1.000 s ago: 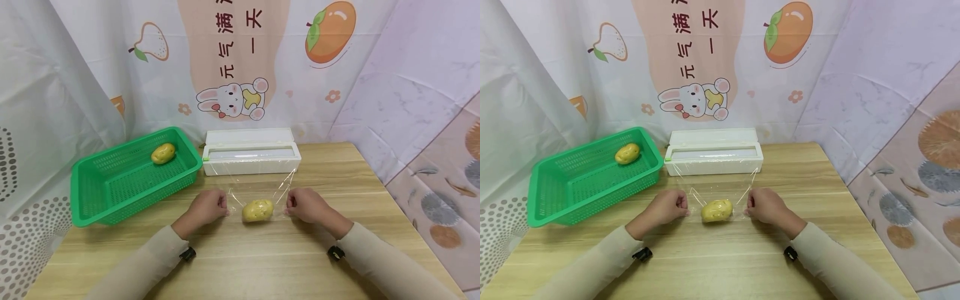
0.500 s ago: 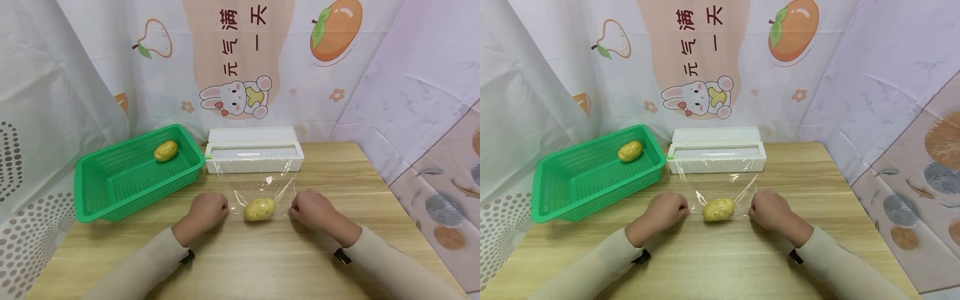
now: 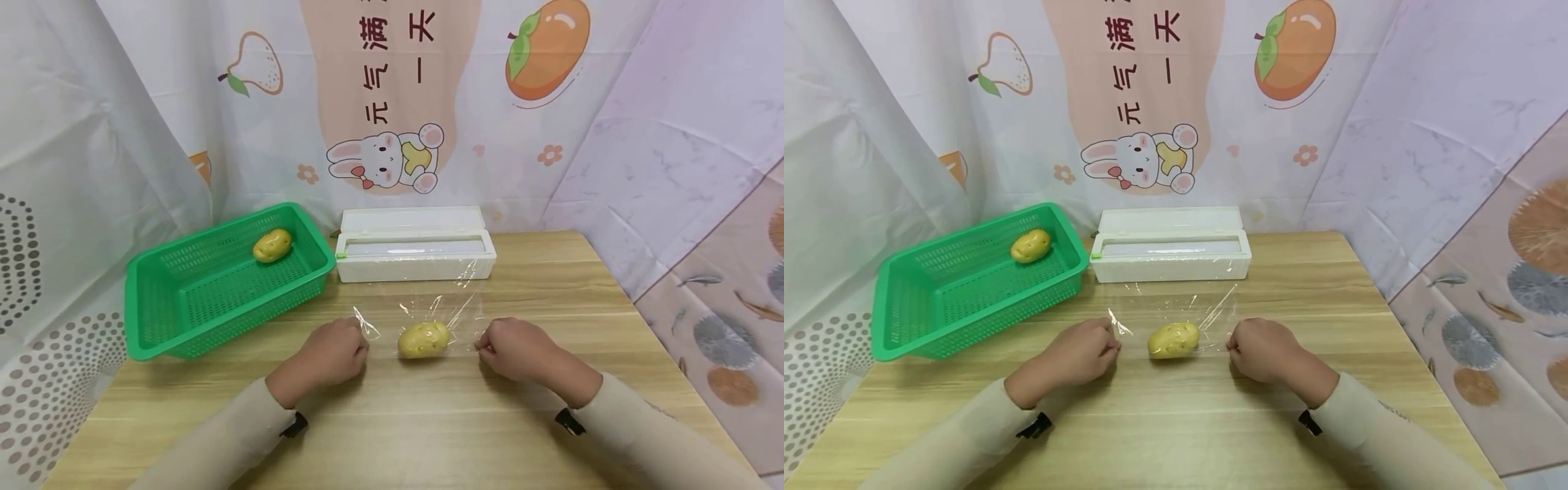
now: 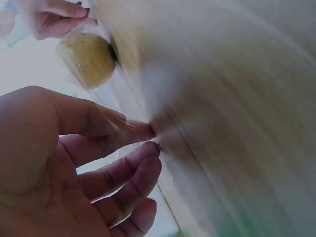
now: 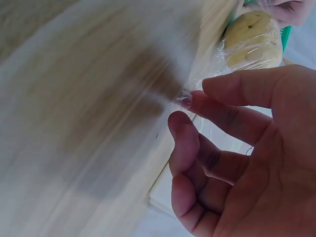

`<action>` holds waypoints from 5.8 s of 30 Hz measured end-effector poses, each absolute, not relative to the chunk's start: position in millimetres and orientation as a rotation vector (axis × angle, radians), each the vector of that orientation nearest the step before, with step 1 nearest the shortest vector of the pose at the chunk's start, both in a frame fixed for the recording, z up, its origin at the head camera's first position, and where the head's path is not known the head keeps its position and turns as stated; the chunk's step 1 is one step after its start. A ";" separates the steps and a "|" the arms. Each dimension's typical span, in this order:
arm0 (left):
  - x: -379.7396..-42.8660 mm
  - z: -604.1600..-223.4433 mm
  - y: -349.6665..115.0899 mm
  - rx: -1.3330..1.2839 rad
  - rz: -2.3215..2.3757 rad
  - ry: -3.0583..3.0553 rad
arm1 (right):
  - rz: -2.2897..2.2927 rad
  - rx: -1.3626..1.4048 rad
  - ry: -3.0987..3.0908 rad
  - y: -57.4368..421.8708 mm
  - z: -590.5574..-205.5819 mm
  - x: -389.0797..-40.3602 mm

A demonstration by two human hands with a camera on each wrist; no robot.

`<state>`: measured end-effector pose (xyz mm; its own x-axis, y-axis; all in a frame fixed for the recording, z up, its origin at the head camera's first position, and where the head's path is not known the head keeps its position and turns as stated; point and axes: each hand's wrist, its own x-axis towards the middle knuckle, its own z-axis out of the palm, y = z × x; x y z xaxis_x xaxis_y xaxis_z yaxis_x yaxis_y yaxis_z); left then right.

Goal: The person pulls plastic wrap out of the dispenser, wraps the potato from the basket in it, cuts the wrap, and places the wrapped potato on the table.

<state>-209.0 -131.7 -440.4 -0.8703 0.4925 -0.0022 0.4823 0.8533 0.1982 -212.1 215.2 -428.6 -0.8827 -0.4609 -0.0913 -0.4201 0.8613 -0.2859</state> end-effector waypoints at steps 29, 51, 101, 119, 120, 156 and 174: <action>-181.5 -442.5 -150.2 0.784 0.250 2.966 | -0.454 -0.574 2.898 222.8 -434.5 -196.3; -172.6 -445.3 -148.7 0.882 0.249 3.037 | -0.449 -0.625 2.944 226.9 -438.5 -188.5; -186.0 -439.6 -82.5 1.072 0.675 2.923 | -0.776 -1.222 2.785 179.6 -431.1 -201.3; -213.0 -435.5 -90.9 0.872 1.092 2.626 | -1.206 -0.936 2.397 186.5 -432.2 -238.5; -214.5 -434.8 -91.3 0.859 1.093 2.627 | -1.220 -0.921 2.387 186.3 -432.6 -240.4; -222.0 -439.3 -82.6 0.851 0.984 2.992 | -1.089 -0.963 2.719 180.6 -433.3 -248.0; -236.0 -443.5 -82.8 0.828 0.824 3.006 | -0.745 -0.946 2.966 176.4 -436.3 -250.8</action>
